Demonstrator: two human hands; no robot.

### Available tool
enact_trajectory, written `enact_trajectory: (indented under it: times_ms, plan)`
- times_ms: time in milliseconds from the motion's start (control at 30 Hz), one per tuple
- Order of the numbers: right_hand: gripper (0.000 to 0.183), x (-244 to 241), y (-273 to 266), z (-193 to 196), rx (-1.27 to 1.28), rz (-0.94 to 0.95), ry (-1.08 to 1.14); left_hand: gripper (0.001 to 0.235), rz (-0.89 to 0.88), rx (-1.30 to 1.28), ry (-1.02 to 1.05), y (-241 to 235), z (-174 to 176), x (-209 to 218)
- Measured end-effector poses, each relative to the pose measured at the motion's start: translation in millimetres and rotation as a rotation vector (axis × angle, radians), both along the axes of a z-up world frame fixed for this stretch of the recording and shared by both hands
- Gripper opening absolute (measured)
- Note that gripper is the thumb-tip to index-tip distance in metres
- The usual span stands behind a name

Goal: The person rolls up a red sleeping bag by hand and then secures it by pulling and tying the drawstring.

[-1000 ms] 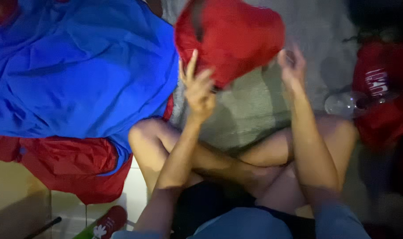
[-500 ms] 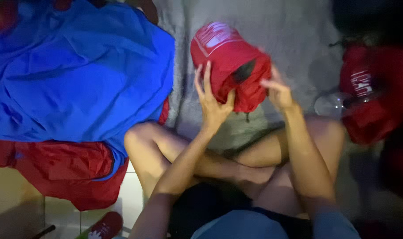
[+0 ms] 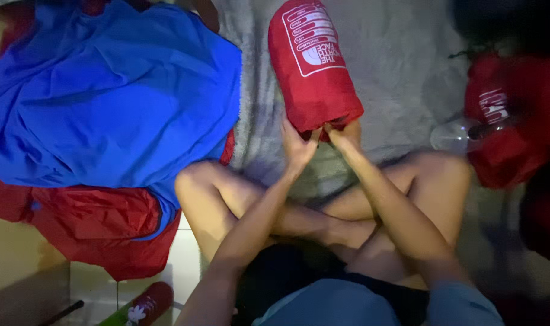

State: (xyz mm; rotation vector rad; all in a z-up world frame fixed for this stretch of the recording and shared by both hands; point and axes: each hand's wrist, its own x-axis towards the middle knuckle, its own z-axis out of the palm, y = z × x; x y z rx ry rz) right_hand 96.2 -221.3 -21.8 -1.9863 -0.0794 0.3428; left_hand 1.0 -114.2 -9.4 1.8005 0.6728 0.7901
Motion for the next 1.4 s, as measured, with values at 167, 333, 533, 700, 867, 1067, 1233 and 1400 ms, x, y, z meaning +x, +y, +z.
enact_trajectory:
  times_ms: [167,333,533,700,867,1067,1233,1400]
  plan:
    - [0.078,-22,-6,3,0.043,0.11,0.123,0.092,-0.087,-0.077,0.028,13,-4,-8]
    - [0.099,-33,3,44,0.315,0.108,0.217,0.077,0.085,-0.262,0.002,19,-16,15]
    - [0.022,-30,9,36,0.388,0.154,0.131,0.053,0.27,-0.659,0.287,16,-22,13]
    - [0.027,-16,8,-1,0.0,0.253,0.074,0.073,0.263,-0.071,0.18,13,-18,-7]
    - [0.034,-7,-2,-13,-0.13,0.459,-0.202,0.119,0.15,0.553,0.101,-2,13,-23]
    - [0.037,0,-5,-9,-0.208,0.596,-0.079,0.101,0.164,0.795,0.148,5,24,18]
    - [0.038,-4,-9,-6,-0.299,0.721,-0.131,0.064,0.151,0.889,0.077,16,28,32]
    - [0.035,2,-23,1,-0.475,0.847,-0.049,0.094,0.08,0.816,0.083,23,27,32]
